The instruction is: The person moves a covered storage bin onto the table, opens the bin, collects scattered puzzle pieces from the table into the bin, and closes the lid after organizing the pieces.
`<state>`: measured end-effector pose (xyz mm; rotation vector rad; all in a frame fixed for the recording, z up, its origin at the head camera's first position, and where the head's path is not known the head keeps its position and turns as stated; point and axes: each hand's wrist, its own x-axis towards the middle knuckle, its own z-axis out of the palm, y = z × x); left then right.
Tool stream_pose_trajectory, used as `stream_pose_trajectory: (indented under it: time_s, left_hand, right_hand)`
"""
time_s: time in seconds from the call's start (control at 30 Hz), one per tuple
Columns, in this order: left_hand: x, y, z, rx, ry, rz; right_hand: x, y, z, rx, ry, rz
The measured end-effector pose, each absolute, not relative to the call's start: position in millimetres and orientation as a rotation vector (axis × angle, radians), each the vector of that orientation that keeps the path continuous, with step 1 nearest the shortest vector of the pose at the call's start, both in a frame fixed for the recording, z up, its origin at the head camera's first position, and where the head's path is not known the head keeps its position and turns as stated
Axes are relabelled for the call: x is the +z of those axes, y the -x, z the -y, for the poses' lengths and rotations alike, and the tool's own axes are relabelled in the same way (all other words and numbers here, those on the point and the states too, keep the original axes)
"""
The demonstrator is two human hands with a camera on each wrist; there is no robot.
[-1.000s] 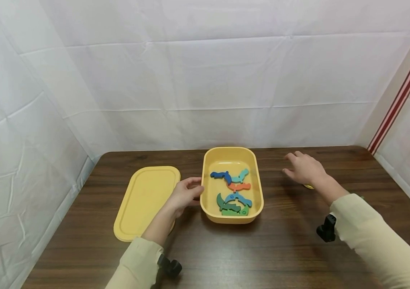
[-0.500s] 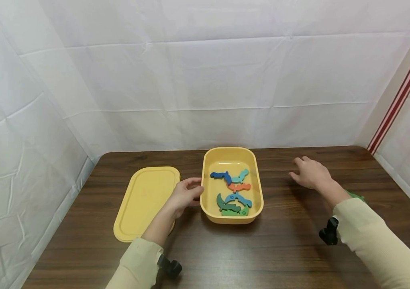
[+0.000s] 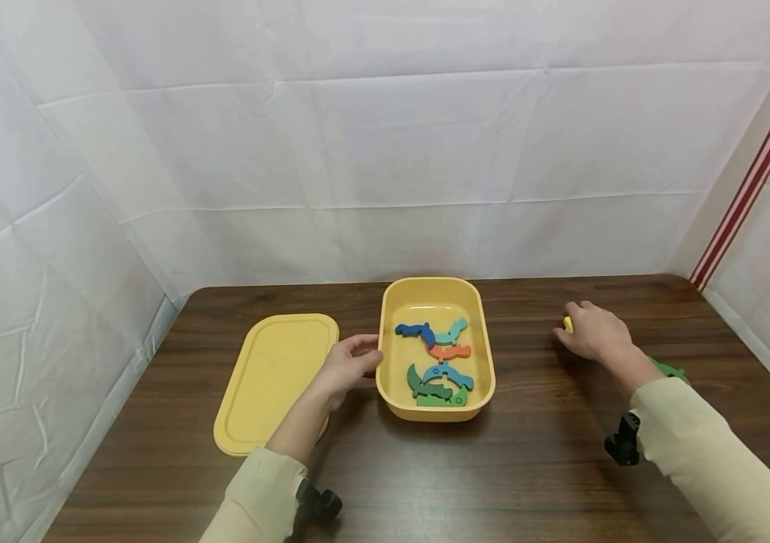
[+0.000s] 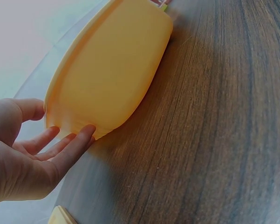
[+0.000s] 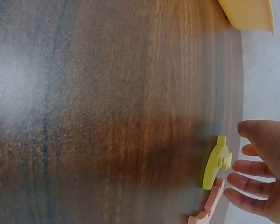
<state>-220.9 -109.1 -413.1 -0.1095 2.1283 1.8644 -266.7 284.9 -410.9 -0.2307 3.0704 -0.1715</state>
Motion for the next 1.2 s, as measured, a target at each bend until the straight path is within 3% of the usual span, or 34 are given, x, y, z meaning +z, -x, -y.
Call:
stream_pose_trajectory:
  time_s: [0.6, 1.2]
  left_hand:
    - [-412, 222, 109, 1.859, 0.104, -2.137]
    - [-411, 222, 109, 1.851, 0.102, -2.140]
  right_hand:
    - [-417, 266, -295, -0.147, 0.101, -3.028]
    - [-422, 270, -279, -0.213, 0.211, -3.059]
